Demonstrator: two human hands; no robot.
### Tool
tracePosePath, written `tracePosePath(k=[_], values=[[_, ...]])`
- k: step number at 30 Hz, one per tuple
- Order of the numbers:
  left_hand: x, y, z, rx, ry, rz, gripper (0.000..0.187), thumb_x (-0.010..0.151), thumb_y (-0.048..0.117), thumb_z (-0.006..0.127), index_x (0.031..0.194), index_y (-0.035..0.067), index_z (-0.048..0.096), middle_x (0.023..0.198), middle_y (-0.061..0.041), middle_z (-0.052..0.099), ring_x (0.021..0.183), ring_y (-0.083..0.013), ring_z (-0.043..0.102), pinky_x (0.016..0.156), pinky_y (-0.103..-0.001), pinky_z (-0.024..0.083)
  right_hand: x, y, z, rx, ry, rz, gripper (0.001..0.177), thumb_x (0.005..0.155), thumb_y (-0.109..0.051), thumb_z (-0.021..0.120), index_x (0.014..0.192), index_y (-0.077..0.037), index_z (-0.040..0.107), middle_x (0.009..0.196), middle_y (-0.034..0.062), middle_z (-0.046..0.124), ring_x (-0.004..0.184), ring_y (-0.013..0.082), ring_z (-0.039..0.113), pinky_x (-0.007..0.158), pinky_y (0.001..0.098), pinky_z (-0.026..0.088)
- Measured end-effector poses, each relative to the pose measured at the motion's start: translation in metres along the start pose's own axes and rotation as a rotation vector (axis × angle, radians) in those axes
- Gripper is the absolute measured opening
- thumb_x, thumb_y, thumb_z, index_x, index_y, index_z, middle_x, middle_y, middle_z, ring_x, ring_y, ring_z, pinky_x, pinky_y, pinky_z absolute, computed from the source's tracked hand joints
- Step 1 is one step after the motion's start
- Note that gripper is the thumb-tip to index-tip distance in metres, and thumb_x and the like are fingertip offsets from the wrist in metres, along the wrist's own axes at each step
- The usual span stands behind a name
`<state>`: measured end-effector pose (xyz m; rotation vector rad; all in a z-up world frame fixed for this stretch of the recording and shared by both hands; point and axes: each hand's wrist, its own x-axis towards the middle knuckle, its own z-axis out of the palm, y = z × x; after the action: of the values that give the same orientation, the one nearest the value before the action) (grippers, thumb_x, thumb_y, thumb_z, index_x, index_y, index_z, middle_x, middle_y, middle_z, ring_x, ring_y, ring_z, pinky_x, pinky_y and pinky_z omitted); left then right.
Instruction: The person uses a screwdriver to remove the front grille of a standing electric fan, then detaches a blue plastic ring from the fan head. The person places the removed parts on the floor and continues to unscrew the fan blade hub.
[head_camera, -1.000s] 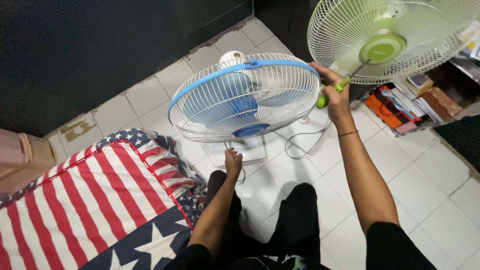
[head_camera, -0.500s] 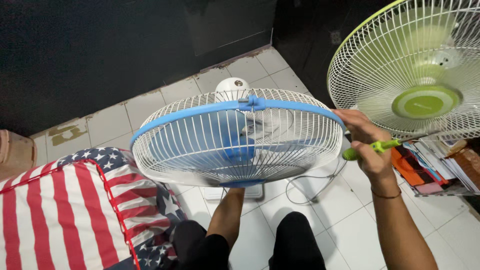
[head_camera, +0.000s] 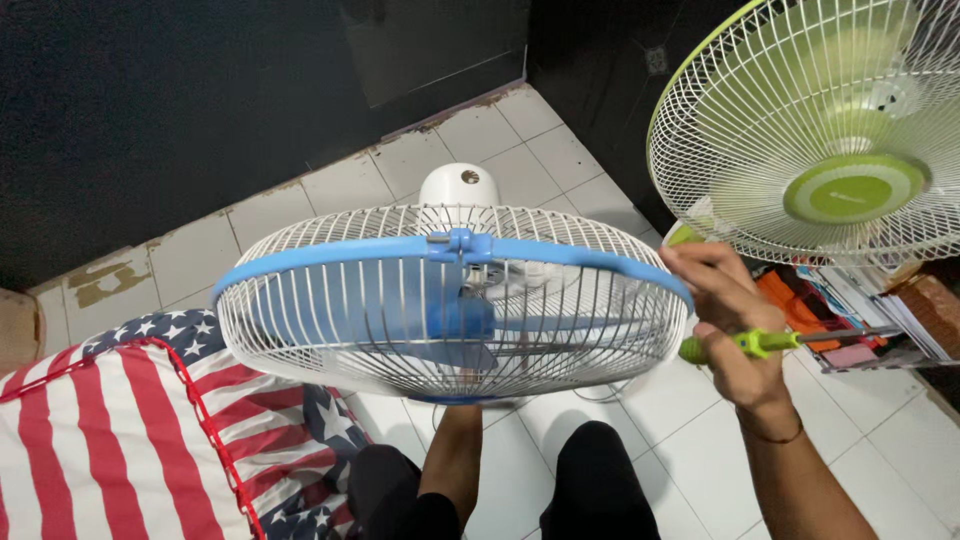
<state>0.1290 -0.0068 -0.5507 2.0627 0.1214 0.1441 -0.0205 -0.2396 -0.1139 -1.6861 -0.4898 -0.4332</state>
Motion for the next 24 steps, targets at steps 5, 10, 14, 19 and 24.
tracePosePath(k=[5, 10, 14, 19, 24], values=[[0.003, 0.015, -0.001, -0.018, -0.032, 0.019, 0.039, 0.095, 0.011, 0.058, 0.131, -0.003, 0.050, 0.118, -0.018, 0.065, 0.103, -0.0260, 0.065, 0.088, -0.034, 0.052, -0.030, -0.043, 0.035, -0.092, -0.052, -0.054, 0.062, 0.075, 0.000, 0.046, 0.136, 0.012, 0.053, 0.156, 0.0307, 0.039, 0.152, 0.0432, 0.041, 0.129, 0.0526, 0.034], [0.020, 0.040, -0.028, -0.013, -0.055, 0.019, 0.038, 0.096, 0.011, 0.055, 0.131, -0.003, 0.050, 0.118, -0.019, 0.066, 0.104, -0.0261, 0.065, 0.088, -0.034, 0.052, -0.044, -0.070, 0.069, -0.205, -0.169, 0.126, 0.073, 0.069, 0.009, 0.046, 0.141, 0.013, 0.049, 0.160, 0.0301, 0.038, 0.151, 0.0452, 0.041, 0.121, 0.0492, 0.035], [-0.013, 0.051, -0.077, 0.002, -0.048, -0.063, 0.037, 0.097, 0.010, 0.054, 0.132, -0.003, 0.050, 0.119, -0.019, 0.066, 0.104, -0.0262, 0.066, 0.088, -0.033, 0.052, -0.030, -0.071, 0.082, -0.022, -0.123, 0.267, 0.078, 0.068, 0.016, 0.040, 0.146, 0.010, 0.040, 0.162, 0.0237, 0.035, 0.152, 0.0391, 0.036, 0.123, 0.0467, 0.031], [-0.074, 0.083, -0.174, -0.096, 0.238, -0.294, 0.036, 0.098, 0.010, 0.051, 0.132, -0.003, 0.051, 0.120, -0.019, 0.067, 0.105, -0.0264, 0.066, 0.088, -0.033, 0.053, -0.011, -0.083, 0.090, 0.114, -0.113, 0.283, 0.081, 0.070, 0.019, 0.039, 0.149, 0.005, 0.043, 0.164, 0.0181, 0.037, 0.155, 0.0318, 0.032, 0.123, 0.0438, 0.022], [-0.072, 0.173, -0.287, -0.518, 0.826, -0.115, 0.031, 0.105, 0.010, 0.048, 0.133, -0.003, 0.046, 0.132, -0.019, 0.060, 0.114, -0.0251, 0.064, 0.099, -0.032, 0.053, -0.013, -0.086, 0.100, 0.090, -0.055, 0.322, 0.089, 0.062, 0.018, 0.039, 0.149, 0.000, 0.046, 0.160, 0.0133, 0.043, 0.154, 0.0272, 0.034, 0.126, 0.0407, 0.024]])
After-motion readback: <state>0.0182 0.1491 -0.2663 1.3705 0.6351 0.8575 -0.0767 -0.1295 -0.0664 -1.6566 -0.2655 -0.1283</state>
